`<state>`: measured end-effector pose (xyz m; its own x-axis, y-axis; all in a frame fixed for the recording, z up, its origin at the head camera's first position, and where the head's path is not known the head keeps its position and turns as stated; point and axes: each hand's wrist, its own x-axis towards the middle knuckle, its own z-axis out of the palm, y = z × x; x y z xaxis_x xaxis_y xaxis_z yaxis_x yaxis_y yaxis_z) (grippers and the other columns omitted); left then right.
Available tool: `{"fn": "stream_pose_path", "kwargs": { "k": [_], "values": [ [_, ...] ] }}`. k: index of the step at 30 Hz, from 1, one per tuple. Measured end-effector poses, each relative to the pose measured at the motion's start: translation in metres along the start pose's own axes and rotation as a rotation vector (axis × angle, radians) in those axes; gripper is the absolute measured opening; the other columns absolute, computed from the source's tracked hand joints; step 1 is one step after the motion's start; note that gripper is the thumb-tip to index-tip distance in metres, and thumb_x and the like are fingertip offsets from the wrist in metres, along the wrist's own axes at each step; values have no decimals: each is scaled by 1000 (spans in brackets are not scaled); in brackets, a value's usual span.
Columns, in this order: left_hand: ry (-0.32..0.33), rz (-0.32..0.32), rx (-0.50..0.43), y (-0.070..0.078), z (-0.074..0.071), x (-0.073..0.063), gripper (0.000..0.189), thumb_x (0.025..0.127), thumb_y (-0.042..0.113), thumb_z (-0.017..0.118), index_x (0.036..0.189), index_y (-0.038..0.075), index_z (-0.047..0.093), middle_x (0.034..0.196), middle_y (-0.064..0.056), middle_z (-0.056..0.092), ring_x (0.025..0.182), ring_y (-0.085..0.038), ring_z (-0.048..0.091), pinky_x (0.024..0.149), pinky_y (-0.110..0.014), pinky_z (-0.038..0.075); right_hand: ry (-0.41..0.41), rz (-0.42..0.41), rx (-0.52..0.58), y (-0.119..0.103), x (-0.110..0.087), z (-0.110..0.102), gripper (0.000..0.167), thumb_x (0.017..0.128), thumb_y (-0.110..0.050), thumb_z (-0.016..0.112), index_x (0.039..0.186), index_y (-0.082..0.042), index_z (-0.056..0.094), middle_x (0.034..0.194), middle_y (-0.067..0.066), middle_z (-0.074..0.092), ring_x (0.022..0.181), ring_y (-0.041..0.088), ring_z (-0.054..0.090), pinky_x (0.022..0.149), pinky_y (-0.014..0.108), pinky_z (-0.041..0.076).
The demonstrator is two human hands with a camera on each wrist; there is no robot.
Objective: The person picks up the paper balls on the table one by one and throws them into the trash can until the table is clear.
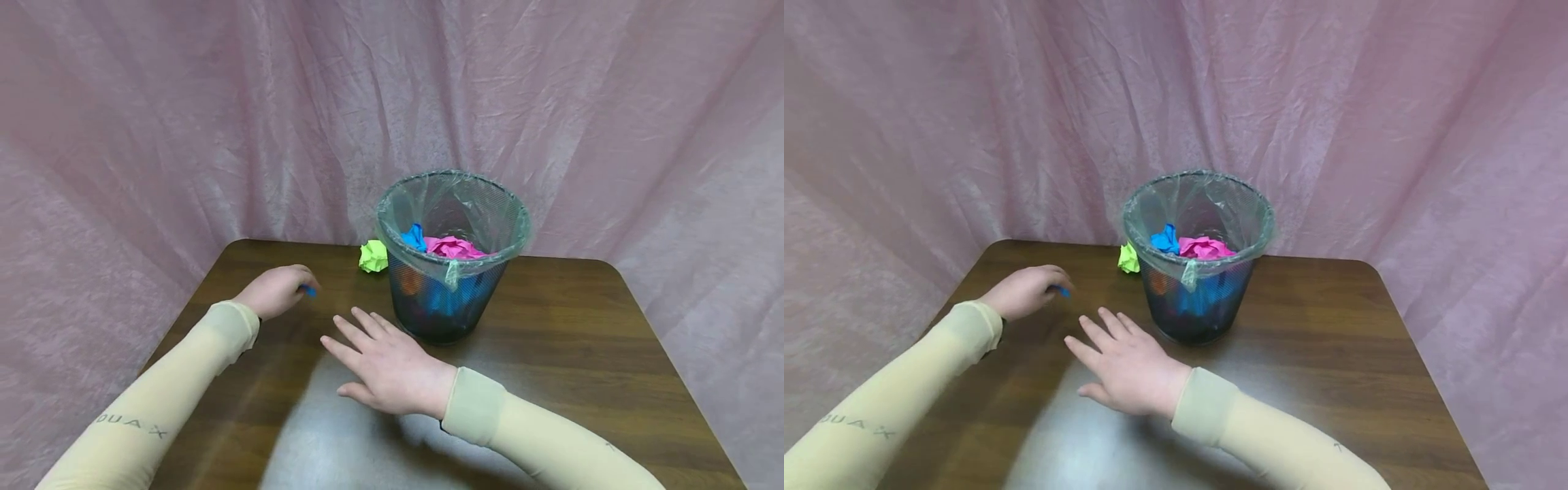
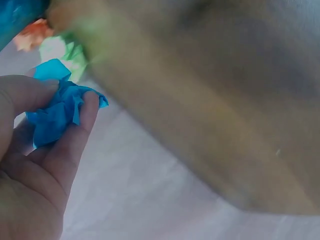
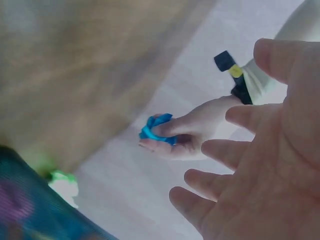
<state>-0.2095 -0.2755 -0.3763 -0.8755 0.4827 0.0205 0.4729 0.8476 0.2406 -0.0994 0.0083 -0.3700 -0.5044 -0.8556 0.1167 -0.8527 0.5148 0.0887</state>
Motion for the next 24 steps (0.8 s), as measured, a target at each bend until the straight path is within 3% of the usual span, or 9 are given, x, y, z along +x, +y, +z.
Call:
{"fn": "stream_pose_path", "kwargs": {
  "k": [7,12,19,24],
  "values": [
    [63,53,-3,17,-46,-1,24,99,-2,63,119,4,74,127,-6,67,120,-29,63,101,-46,50,53,-66,-102,-2,-1,-47,75,100,-64,50,161,-22,36,167,11,28,154,37,19,124,47,16],
    [118,103,-1,34,-75,-2,27,99,-2,61,121,7,74,132,-5,65,125,-28,60,102,-46,49,61,-82,-107,8,-10,-82,75,100,-65,50,161,-24,36,167,9,28,154,37,17,124,49,13],
    [212,223,-38,55,-100,2,30,99,-2,60,122,12,74,133,3,64,125,-19,60,100,-38,49,108,-49,-81,32,-28,-115,72,101,-61,50,160,-20,39,166,12,29,155,36,14,124,50,11],
    [271,319,-43,73,-115,12,30,100,1,63,123,15,74,136,5,62,122,-15,61,95,-34,51,139,20,-62,52,-45,-135,73,102,-60,50,161,-19,36,167,11,26,156,34,12,123,53,13]
  ]
}}
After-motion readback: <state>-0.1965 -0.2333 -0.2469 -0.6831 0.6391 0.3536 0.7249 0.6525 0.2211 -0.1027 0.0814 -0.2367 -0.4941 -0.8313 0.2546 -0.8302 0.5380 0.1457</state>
